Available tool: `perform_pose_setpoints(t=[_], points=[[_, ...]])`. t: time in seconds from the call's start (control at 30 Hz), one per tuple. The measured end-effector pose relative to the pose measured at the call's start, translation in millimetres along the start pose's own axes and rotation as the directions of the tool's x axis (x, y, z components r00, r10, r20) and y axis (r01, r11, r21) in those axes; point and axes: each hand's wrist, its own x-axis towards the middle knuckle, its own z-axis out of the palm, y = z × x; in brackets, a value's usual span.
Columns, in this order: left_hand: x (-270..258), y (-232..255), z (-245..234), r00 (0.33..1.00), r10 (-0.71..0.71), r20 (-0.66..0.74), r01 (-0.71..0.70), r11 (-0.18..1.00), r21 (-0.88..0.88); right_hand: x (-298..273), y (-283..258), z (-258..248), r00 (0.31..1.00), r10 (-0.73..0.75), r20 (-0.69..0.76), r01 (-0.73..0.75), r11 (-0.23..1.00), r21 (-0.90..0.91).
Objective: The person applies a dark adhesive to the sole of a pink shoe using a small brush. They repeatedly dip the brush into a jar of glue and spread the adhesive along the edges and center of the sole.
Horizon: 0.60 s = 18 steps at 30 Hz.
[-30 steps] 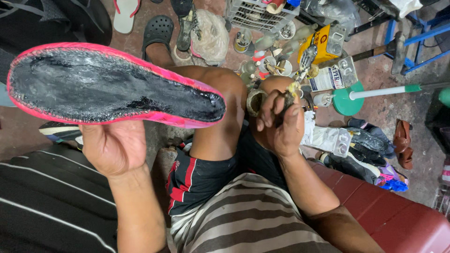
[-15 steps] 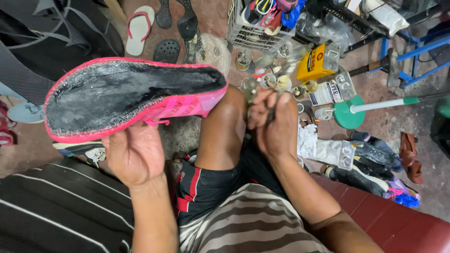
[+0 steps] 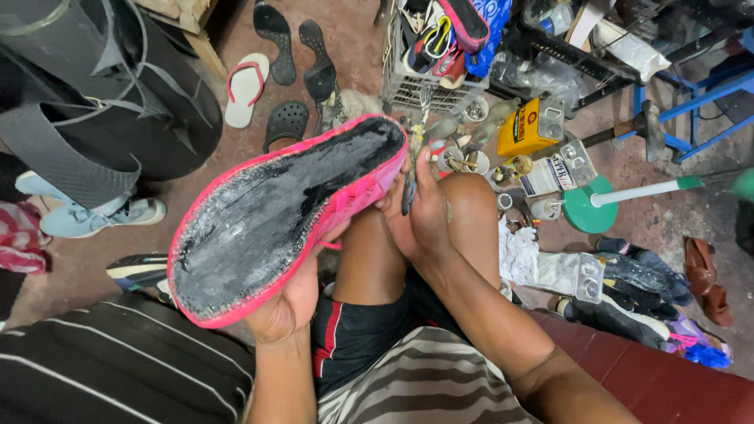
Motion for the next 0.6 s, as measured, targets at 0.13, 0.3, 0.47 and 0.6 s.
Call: perform_pose_setpoints(t=[0.13,0.3,0.47,0.6], points=[[1.2,1.5,1.5,0.995,-0.048,0.083,0.055,0.996,-0.075,8.7,-2.4,15.1,0.993,-0.018,-0.117,0.007,0.996,-0.087],[-0.6,-4.2,1.2,0.995,0.014,0.104,-0.005,0.996,-0.09,15.2,6.6,17.5,0.98,-0.066,-0.185,0.051,0.995,-0.085],[3.8,-10.7,3.7,0.995,0.017,0.096,-0.012,0.999,-0.043,27.8,16.6,-2.8,0.969,-0.124,-0.215,0.115,0.992,-0.052],[9.0,-13.2,17.7,0.997,-0.026,0.071,0.024,1.0,0.02,32.3,23.1,-16.4,0.944,-0.186,-0.272,0.161,0.981,-0.112]])
